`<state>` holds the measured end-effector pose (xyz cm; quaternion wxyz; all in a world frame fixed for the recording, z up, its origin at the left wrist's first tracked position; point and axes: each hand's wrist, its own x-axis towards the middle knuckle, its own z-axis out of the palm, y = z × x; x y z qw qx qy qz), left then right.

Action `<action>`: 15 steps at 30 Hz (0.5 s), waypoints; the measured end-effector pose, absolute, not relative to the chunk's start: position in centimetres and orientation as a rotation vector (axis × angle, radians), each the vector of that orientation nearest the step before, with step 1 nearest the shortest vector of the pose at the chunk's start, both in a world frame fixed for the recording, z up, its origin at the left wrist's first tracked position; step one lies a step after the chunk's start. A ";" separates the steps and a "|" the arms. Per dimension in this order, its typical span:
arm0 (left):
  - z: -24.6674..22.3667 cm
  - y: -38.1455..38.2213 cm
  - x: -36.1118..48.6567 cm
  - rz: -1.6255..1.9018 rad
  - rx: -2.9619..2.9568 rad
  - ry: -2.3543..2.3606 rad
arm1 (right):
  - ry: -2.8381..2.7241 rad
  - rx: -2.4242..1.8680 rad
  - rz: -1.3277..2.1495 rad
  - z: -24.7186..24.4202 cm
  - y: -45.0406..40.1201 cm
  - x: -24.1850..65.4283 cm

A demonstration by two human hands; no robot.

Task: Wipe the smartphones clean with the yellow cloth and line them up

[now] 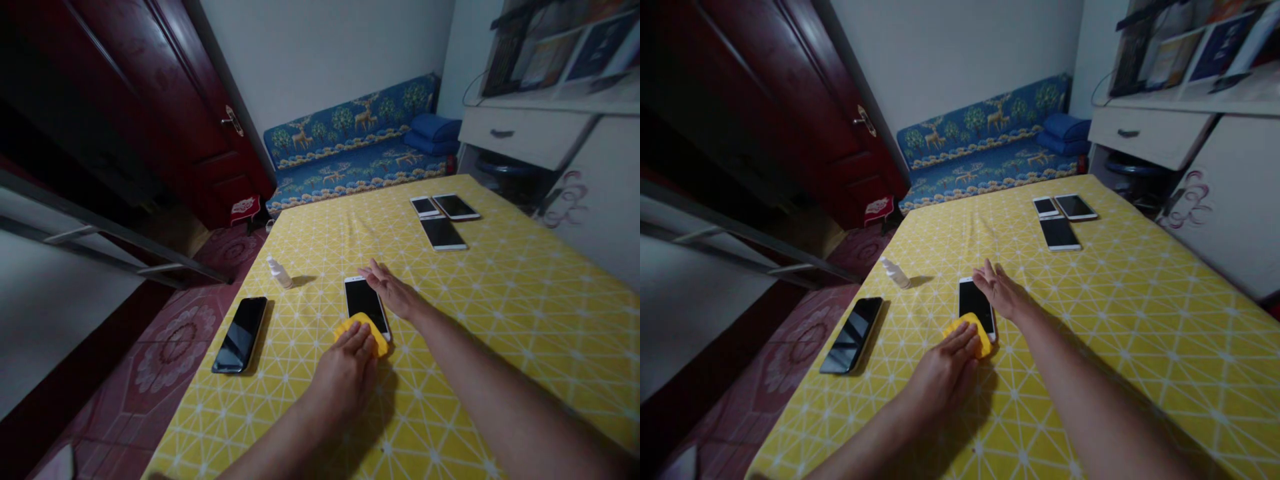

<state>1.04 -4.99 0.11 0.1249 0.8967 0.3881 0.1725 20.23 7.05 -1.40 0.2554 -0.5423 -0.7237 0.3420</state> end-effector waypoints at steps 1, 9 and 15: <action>0.0 -5.4 1.0 0.514 2.608 1.137 | -1.963 -1.471 0.932 -1.3 7.0 20.2; -0.5 -2.2 2.5 0.598 2.583 1.194 | -1.834 -1.280 1.027 -1.3 6.7 20.8; 0.1 1.6 3.9 0.569 2.611 1.243 | -1.631 -1.089 1.117 -2.6 7.3 20.7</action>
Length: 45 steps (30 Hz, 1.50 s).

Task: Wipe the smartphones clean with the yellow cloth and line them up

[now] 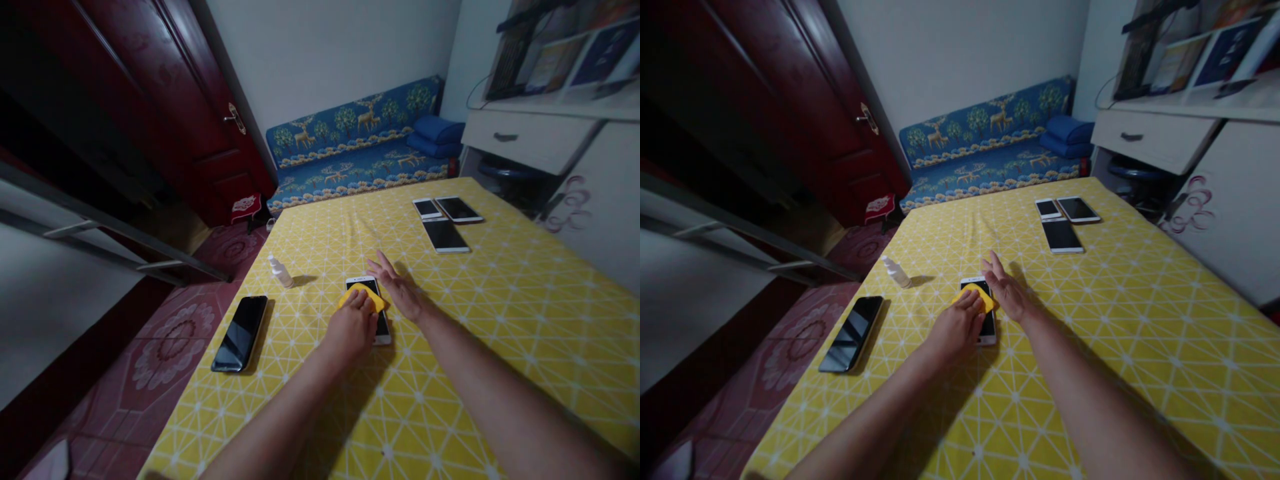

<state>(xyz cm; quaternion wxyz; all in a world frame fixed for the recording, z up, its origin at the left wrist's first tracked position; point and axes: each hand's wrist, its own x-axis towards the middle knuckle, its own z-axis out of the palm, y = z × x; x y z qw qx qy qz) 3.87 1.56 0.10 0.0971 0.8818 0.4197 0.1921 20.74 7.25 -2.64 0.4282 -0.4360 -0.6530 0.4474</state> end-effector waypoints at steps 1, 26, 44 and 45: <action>0.3 2.2 4.1 0.545 2.619 1.269 | -1.613 -1.077 1.121 -2.8 7.3 20.7; 1.2 -2.3 -0.9 0.340 2.629 0.868 | -1.917 -1.282 0.994 -1.2 6.5 21.0; 0.0 -1.9 1.1 0.701 2.361 1.298 | -1.820 -1.227 0.988 -1.4 6.3 21.1; 0.1 -1.6 1.1 0.748 2.283 1.371 | -1.781 -1.216 0.988 -1.4 6.3 21.0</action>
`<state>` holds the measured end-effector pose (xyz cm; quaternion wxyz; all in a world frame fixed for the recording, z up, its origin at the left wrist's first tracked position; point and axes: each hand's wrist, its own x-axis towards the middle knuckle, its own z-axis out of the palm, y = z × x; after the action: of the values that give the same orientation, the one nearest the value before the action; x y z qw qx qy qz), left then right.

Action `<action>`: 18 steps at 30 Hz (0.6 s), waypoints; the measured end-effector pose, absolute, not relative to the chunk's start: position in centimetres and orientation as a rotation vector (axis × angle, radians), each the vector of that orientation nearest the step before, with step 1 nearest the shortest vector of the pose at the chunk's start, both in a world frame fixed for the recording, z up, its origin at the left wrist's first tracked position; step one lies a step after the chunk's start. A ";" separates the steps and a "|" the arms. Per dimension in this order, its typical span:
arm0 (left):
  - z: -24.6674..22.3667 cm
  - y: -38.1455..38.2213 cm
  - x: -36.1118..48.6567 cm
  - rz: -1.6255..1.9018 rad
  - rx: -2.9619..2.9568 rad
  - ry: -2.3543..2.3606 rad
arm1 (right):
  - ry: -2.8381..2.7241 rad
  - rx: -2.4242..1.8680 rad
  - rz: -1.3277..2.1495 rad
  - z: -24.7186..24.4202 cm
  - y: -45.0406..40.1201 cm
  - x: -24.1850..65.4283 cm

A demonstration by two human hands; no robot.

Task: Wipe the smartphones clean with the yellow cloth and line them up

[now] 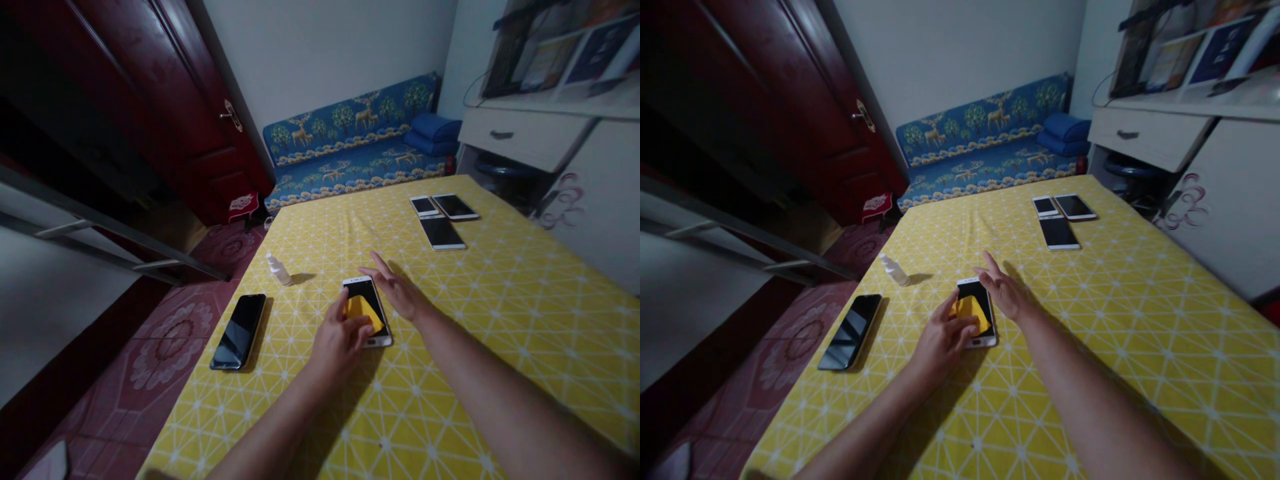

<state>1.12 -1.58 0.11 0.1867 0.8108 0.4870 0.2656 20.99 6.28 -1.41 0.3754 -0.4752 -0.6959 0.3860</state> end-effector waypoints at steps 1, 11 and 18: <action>0.2 -1.1 1.1 0.795 2.201 1.434 | -1.736 -1.199 0.984 -1.5 6.3 20.9; -1.1 3.4 1.8 1.036 1.513 1.618 | -1.565 -1.200 0.827 -2.8 7.0 20.3; -2.5 5.7 2.7 1.181 1.263 1.618 | -1.553 -1.205 0.879 -3.1 7.2 20.5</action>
<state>2.70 5.74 -2.48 0.3771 0.4941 0.6329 0.4617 20.47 7.24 -3.11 0.4742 -0.4926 -0.6351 0.3593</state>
